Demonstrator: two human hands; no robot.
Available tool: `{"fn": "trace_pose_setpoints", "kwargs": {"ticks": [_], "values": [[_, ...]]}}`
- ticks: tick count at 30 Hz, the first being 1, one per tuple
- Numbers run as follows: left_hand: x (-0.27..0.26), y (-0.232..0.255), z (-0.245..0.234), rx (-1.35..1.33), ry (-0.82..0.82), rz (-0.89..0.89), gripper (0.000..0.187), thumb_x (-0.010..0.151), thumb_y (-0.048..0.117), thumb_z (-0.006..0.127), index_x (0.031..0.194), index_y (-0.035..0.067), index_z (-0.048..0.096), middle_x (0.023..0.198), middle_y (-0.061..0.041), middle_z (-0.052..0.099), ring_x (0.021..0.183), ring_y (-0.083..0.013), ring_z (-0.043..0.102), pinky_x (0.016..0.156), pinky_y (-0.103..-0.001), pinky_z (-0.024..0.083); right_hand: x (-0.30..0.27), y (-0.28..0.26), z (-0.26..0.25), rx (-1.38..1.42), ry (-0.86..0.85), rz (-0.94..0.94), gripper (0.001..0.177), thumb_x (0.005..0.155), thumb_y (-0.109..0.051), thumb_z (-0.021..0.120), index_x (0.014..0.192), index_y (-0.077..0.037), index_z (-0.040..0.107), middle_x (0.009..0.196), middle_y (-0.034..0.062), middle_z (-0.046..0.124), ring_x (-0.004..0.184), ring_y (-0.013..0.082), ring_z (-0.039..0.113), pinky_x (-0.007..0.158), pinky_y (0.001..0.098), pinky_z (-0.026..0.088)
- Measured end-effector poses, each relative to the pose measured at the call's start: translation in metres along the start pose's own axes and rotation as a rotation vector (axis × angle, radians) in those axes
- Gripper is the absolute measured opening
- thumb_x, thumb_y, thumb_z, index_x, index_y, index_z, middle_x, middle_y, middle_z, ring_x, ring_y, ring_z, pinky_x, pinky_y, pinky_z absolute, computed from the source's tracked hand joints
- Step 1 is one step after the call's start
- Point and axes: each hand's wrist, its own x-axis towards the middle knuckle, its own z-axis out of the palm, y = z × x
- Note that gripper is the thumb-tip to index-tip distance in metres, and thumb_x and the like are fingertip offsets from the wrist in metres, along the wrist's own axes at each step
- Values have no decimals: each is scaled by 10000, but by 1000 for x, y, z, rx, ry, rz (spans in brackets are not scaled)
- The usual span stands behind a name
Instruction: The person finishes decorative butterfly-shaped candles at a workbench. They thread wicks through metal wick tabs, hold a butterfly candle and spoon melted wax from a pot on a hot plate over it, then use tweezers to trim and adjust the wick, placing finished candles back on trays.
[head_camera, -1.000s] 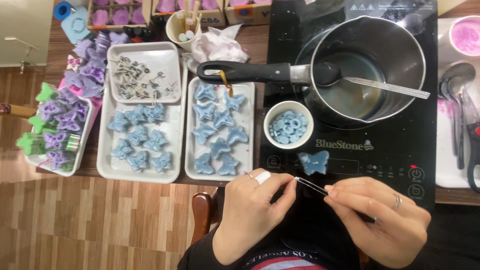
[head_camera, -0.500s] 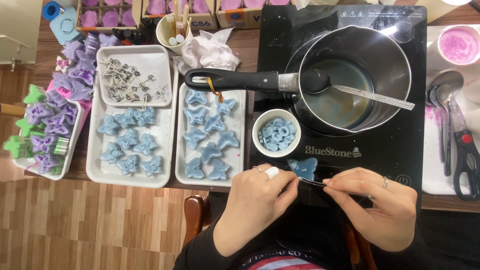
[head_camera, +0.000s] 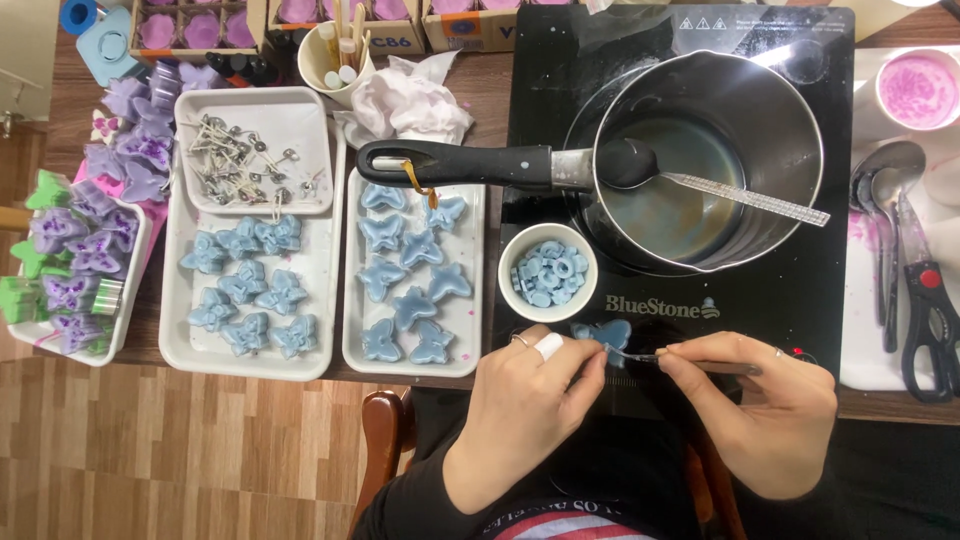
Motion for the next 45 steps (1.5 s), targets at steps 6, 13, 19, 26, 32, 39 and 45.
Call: {"fn": "trace_pose_setpoints", "kwargs": {"ticks": [6, 13, 19, 26, 32, 39, 45], "values": [[0, 0, -1, -27, 9, 8, 92, 887, 109, 796, 946, 69, 738, 767, -68, 690, 696, -226, 676, 587, -329, 524, -6, 8, 0, 110, 39, 57, 177, 842, 24, 765, 1014, 44, 732, 920, 149, 779, 851, 183, 779, 754, 243, 630], [0, 2, -2, -74, 15, 27, 180, 866, 110, 817, 1012, 46, 732, 798, -64, 697, 711, -215, 677, 615, -326, 536, -9, 5, 1, 98, 55, 145, 166, 855, 26, 758, 1018, 41, 731, 903, 147, 782, 833, 172, 781, 748, 245, 640], [1, 3, -6, -31, 6, 127, 198, 895, 74, 800, 1068, 43, 710, 934, -26, 737, 801, -192, 688, 659, -316, 541, -11, -2, 1, 132, 80, 248, 156, 861, 33, 749, 1015, 45, 728, 889, 151, 779, 816, 177, 775, 735, 254, 639], [-2, -2, -7, -116, 4, 102, 174, 895, 98, 814, 1043, 67, 728, 939, -18, 748, 810, -183, 702, 682, -305, 557, -15, -1, -8, 133, 34, 263, 176, 857, 33, 732, 1032, 48, 720, 910, 149, 784, 842, 179, 782, 754, 259, 642], [-2, -3, -11, -215, -45, 71, 207, 872, 151, 840, 1056, 104, 758, 951, -7, 750, 828, -176, 690, 718, -293, 561, -12, 19, -23, 228, -49, 317, 164, 877, 35, 701, 1040, 59, 708, 923, 169, 777, 855, 204, 785, 768, 284, 649], [-5, -2, -11, -321, -51, 25, 277, 832, 139, 875, 1094, 146, 785, 929, 12, 707, 864, -159, 642, 720, -296, 543, -14, 45, -26, 562, -129, 312, 155, 895, 68, 680, 1047, 93, 698, 950, 210, 752, 853, 241, 766, 765, 344, 646], [-6, -1, -11, -330, -37, 15, 293, 811, 153, 894, 1084, 153, 787, 908, 16, 699, 849, -149, 632, 706, -287, 538, -14, 49, -25, 628, -134, 305, 151, 900, 75, 683, 1049, 97, 696, 944, 214, 755, 846, 243, 762, 765, 342, 643]]}}
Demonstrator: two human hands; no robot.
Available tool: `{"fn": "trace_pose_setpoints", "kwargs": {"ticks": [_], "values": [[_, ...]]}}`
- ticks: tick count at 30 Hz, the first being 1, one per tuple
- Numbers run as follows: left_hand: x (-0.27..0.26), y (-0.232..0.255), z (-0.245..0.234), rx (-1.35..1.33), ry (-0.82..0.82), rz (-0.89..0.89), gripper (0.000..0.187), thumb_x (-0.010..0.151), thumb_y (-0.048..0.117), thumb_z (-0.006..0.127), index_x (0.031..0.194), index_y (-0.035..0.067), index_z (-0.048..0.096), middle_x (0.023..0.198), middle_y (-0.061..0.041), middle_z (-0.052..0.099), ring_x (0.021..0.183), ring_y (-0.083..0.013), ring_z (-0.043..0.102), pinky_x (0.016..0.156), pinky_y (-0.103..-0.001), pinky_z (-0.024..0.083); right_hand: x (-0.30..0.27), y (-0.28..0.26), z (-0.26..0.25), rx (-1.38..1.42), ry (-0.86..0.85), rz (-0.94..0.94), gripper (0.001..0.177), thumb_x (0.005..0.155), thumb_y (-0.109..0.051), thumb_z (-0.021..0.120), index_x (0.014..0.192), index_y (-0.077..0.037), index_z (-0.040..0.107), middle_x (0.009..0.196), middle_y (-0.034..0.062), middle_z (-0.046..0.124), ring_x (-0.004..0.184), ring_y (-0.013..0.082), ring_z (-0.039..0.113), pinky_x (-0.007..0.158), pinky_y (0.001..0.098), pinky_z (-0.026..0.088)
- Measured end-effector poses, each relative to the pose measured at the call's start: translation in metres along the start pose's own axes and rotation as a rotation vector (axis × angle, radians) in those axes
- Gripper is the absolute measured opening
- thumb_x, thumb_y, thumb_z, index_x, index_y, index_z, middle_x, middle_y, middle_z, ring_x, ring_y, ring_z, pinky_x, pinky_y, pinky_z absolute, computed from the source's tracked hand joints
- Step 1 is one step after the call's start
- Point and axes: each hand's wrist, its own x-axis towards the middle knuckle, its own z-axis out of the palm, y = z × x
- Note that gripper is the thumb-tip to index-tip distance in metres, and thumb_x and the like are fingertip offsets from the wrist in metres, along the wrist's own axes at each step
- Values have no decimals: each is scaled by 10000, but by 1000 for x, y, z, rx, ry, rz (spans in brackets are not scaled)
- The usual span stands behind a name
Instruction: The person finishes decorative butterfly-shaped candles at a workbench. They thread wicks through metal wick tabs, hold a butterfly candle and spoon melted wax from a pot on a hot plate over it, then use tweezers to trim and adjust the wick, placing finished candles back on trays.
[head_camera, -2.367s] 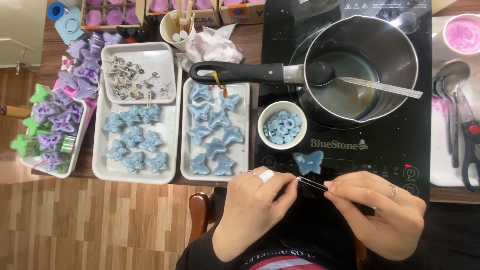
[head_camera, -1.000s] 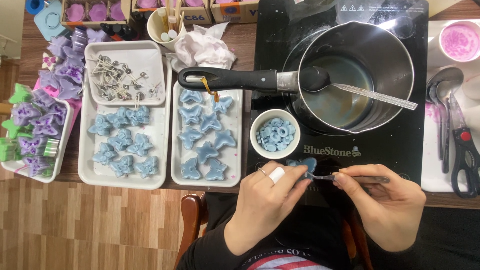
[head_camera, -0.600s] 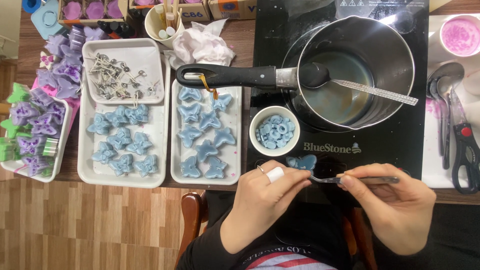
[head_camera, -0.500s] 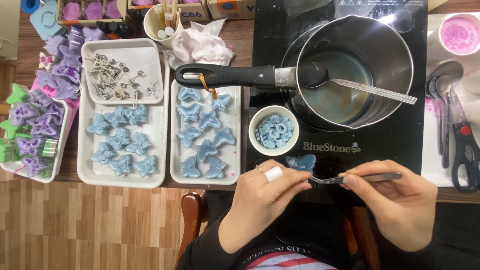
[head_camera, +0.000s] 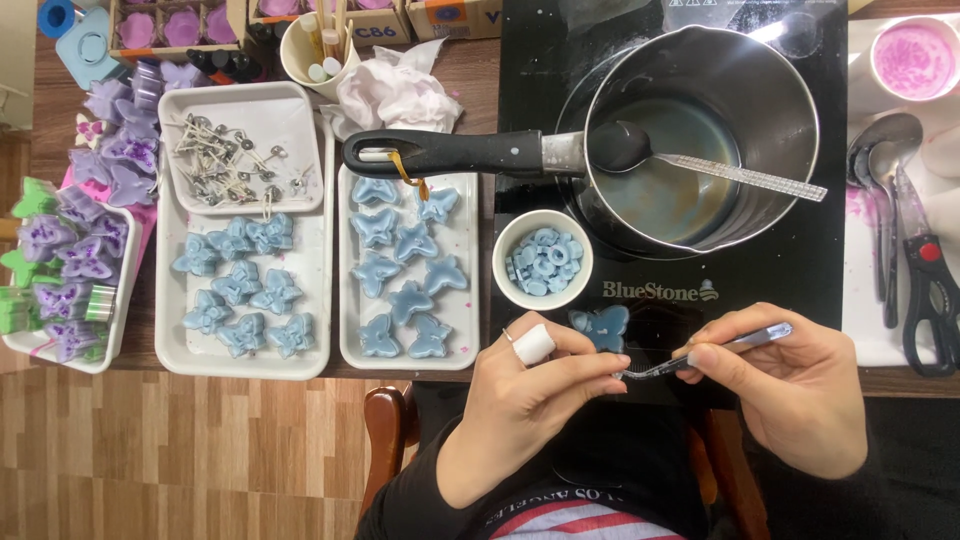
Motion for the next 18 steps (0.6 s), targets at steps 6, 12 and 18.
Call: {"fn": "trace_pose_setpoints", "kwargs": {"ticks": [6, 12, 18], "values": [[1, -2, 0, 66, 15, 29, 288, 802, 183, 890, 1067, 149, 784, 929, 16, 715, 869, -162, 644, 729, -294, 546, 2, -1, 1, -37, 41, 35, 142, 902, 65, 686, 1040, 98, 694, 932, 209, 755, 830, 238, 759, 759, 339, 640], [0, -5, 2, 75, 5, 21, 314, 811, 184, 888, 1095, 114, 775, 969, -6, 721, 880, -173, 670, 744, -298, 561, 2, -6, 4, -100, 69, 39, 152, 894, 55, 693, 1042, 89, 696, 932, 200, 756, 833, 230, 763, 767, 334, 643], [2, 0, -5, 103, 34, 3, 399, 777, 195, 905, 1133, 87, 762, 934, -28, 708, 834, -187, 655, 715, -305, 548, 7, -15, 13, -324, 154, -7, 152, 887, 47, 700, 1039, 61, 702, 924, 166, 764, 836, 202, 769, 776, 300, 652]]}}
